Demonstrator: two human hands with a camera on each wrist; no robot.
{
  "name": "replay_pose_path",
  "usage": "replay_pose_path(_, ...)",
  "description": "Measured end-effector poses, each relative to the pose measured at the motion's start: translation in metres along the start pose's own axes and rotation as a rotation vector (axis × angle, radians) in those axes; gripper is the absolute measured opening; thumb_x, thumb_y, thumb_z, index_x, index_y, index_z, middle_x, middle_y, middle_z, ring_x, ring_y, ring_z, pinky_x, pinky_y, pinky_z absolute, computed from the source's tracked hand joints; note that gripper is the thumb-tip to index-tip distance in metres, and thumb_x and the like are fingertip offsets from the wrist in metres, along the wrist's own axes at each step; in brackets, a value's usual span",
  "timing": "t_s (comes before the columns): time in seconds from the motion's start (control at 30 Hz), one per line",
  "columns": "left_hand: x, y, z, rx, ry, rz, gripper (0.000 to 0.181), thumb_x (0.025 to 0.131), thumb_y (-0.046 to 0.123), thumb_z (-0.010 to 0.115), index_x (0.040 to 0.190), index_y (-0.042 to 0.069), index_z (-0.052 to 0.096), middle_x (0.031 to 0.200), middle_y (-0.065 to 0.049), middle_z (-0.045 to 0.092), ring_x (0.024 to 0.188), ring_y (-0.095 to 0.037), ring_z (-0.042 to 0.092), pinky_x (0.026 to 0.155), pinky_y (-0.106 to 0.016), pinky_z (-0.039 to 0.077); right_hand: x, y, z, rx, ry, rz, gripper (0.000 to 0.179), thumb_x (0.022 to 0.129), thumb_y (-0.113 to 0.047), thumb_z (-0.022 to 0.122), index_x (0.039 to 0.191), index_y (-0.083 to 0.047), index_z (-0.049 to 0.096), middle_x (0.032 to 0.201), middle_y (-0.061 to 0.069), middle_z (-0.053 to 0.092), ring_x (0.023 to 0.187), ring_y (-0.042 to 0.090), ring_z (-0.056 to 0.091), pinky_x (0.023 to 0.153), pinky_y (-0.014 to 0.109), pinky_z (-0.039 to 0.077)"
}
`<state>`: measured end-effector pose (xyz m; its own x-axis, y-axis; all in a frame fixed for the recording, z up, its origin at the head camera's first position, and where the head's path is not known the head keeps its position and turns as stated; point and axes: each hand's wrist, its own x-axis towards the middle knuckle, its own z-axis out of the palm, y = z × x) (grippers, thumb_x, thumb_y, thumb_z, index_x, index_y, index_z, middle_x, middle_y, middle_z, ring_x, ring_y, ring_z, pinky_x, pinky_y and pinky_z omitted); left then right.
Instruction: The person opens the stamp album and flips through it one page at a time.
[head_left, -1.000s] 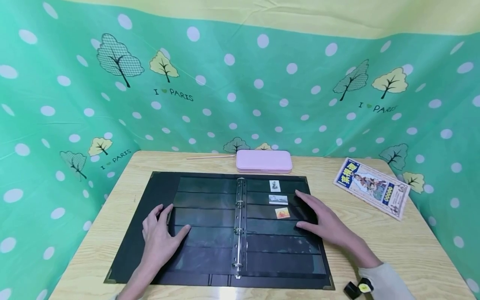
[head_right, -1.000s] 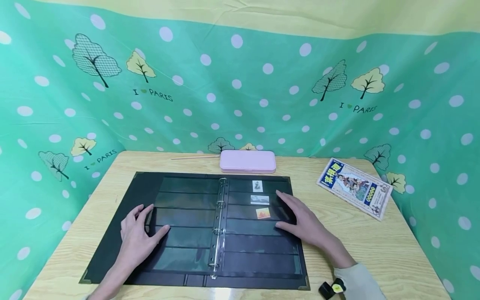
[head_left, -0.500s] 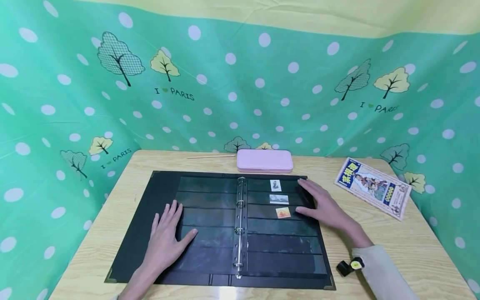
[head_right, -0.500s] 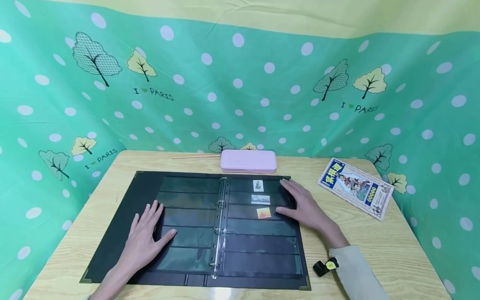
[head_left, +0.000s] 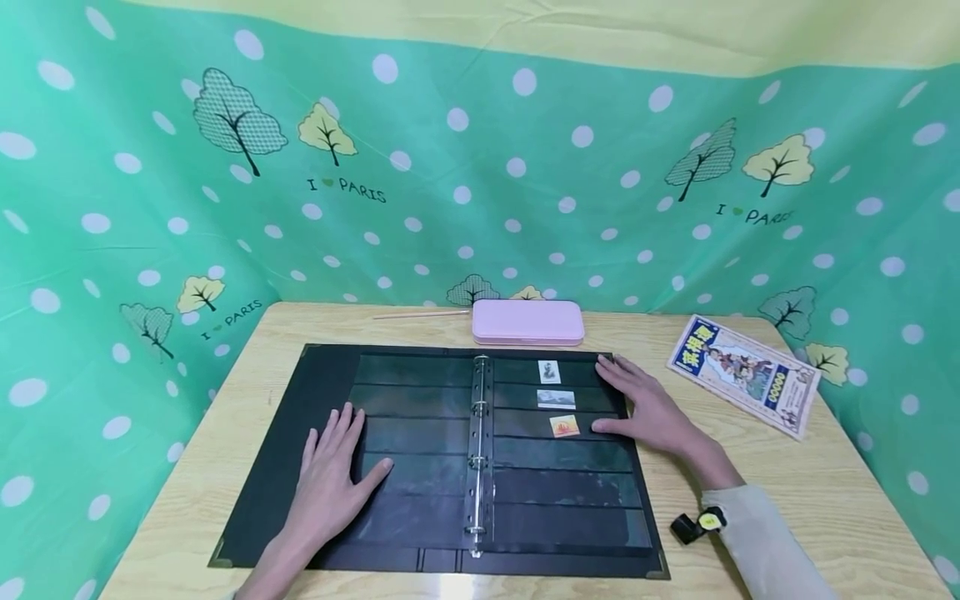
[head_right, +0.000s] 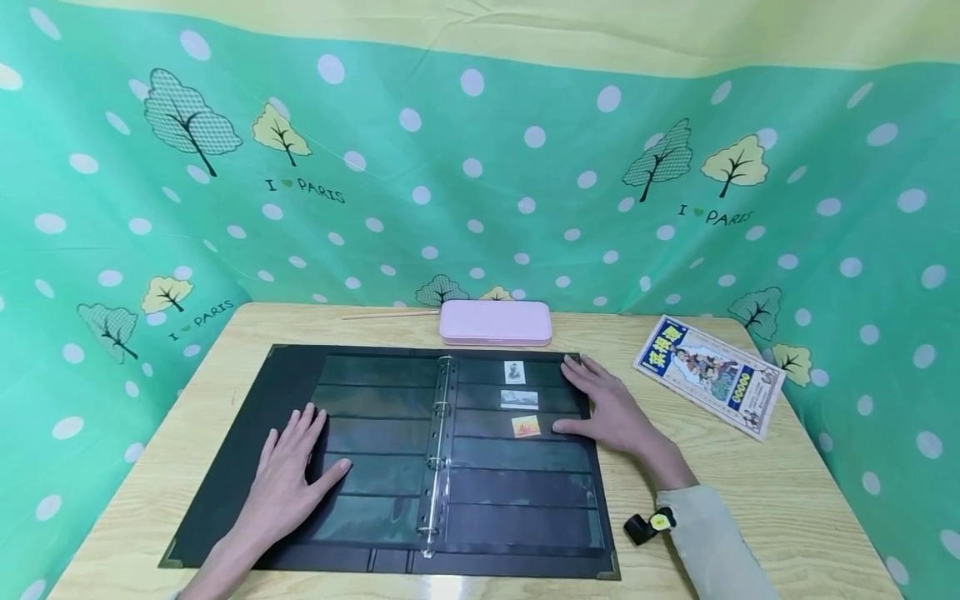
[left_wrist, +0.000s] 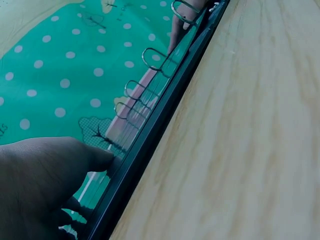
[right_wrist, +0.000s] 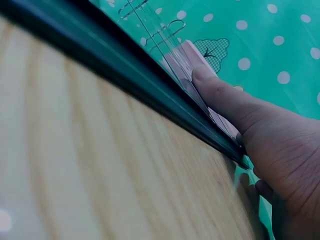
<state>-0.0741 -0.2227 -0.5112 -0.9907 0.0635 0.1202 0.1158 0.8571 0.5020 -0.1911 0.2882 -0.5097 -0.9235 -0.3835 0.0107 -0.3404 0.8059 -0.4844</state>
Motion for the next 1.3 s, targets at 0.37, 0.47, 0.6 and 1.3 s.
replay_pose_path(0.37, 0.001, 0.0, 0.001, 0.006, -0.025, -0.006, 0.097, 0.103, 0.054, 0.074, 0.17, -0.004, 0.035, 0.179, -0.029, 0.024, 0.168, -0.05, 0.016, 0.132, -0.07, 0.006, -0.002, -0.001, -0.002, 0.0, 0.004, 0.003, 0.099, 0.091, -0.056, 0.089, 0.17, -0.014, 0.047, 0.179, 0.018, 0.033, 0.165, 0.049, 0.023, 0.122, 0.079, 0.029)
replay_pose_path(0.47, 0.001, 0.0, 0.001, 0.006, -0.027, -0.005, 0.097, 0.104, 0.054, 0.073, 0.171, -0.004, 0.035, 0.179, -0.029, 0.023, 0.168, -0.05, 0.015, 0.132, -0.069, 0.005, -0.004, -0.003, -0.001, 0.002, 0.021, 0.008, 0.096, 0.091, -0.053, 0.09, 0.169, -0.015, 0.049, 0.179, 0.022, 0.031, 0.162, 0.053, 0.027, 0.12, 0.079, 0.032)
replay_pose_path(0.6, 0.001, 0.0, 0.002, 0.006, -0.019, 0.003, 0.096, 0.104, 0.055, 0.073, 0.17, -0.005, 0.036, 0.178, -0.03, 0.025, 0.167, -0.05, 0.016, 0.132, -0.07, 0.006, -0.009, -0.008, 0.0, 0.021, 0.058, 0.022, 0.091, 0.092, -0.049, 0.09, 0.168, -0.018, 0.051, 0.176, 0.027, 0.032, 0.157, 0.059, 0.032, 0.116, 0.081, 0.036)
replay_pose_path(1.3, -0.001, 0.001, 0.0, 0.03, -0.042, -0.011, 0.097, 0.105, 0.055, 0.072, 0.171, -0.004, 0.034, 0.179, -0.029, 0.023, 0.168, -0.05, 0.014, 0.132, -0.07, 0.006, -0.013, -0.009, 0.003, 0.048, 0.048, -0.022, 0.099, 0.099, -0.05, 0.083, 0.177, -0.021, 0.031, 0.182, 0.026, 0.019, 0.166, 0.055, 0.014, 0.119, 0.084, 0.022)
